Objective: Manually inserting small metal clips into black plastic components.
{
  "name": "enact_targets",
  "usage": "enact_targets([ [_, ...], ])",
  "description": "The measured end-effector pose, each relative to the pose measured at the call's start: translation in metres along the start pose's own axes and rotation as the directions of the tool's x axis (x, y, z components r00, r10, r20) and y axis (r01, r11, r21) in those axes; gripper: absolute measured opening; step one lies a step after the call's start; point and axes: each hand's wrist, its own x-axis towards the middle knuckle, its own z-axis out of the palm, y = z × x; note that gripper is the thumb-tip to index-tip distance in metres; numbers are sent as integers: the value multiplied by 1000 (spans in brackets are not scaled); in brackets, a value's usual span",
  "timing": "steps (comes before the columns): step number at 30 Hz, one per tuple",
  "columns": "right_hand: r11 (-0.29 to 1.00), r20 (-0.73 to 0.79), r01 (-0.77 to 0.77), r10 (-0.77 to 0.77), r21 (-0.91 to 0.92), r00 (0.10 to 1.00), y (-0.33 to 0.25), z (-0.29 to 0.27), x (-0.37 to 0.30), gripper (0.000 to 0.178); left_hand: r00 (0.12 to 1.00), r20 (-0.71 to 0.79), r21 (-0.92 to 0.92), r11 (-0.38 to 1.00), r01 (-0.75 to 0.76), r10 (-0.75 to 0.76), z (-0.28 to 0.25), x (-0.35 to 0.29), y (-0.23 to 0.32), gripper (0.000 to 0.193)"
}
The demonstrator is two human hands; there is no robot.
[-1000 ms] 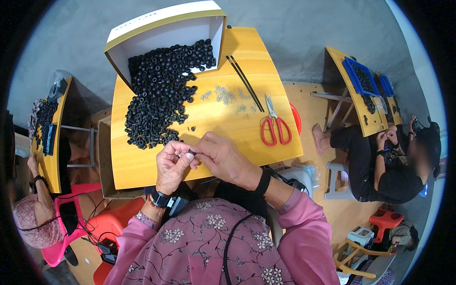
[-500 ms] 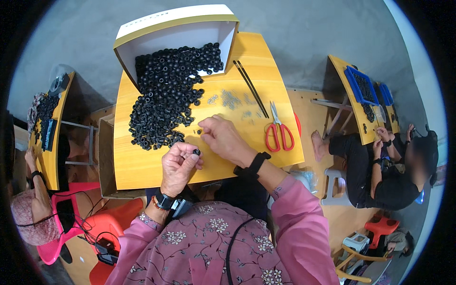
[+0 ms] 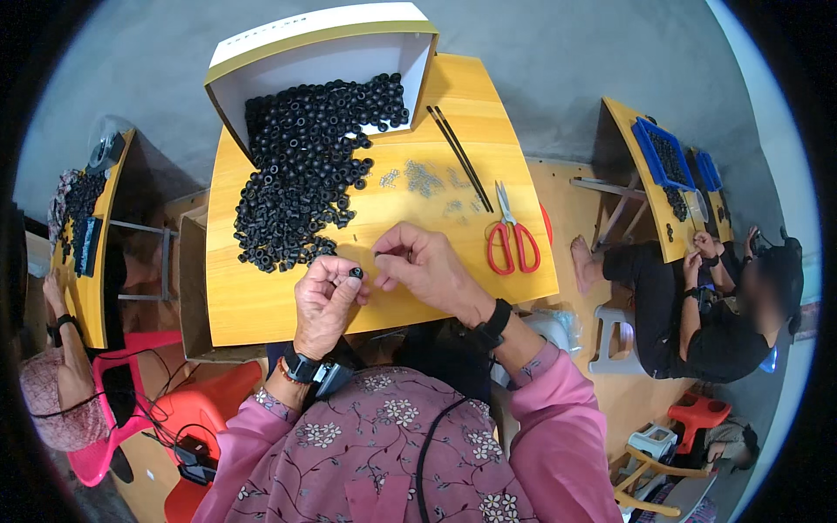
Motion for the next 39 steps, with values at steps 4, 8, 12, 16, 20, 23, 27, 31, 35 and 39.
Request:
enact_targets([
  [4,1000,64,7,-5,-25,998,3,0,-9,20,1000,-8,10,1000,4,-4,3,1,2,10],
  [8,995,47,89,-87,-44,995,11,2,-10,24,1000,1,26,1000,-6,6,4,2,4,9],
  [12,993,41,109,-107,-41,993,11,4,-11,25,1000,5,40,999,-16,16,4,2,4,9],
  [16,995,17,100,-99,-4,995,9,9,-13,18,1000,2,24,1000,-8,8,3,1,2,10],
  [20,993,5,86,-86,-82,996,6,10,-13,11,1000,1,46,999,-16,16,2,0,3,10],
  [23,983,14,122,-121,-141,993,4,8,-13,12,1000,7,41,999,-16,15,3,2,2,10],
  [27,969,22,161,-160,-187,987,4,12,-11,12,1000,16,42,999,-16,16,2,2,1,11],
  [31,952,-1,205,-211,-228,978,1,17,-9,10,1000,13,28,1000,-14,14,2,1,-1,11],
  [35,950,-1,210,-216,-232,976,1,18,-8,9,1000,14,20,1000,-19,19,2,2,-2,12],
  [39,921,11,244,-252,-303,968,0,19,-7,8,1000,8,22,1000,-15,15,1,1,-3,12],
])
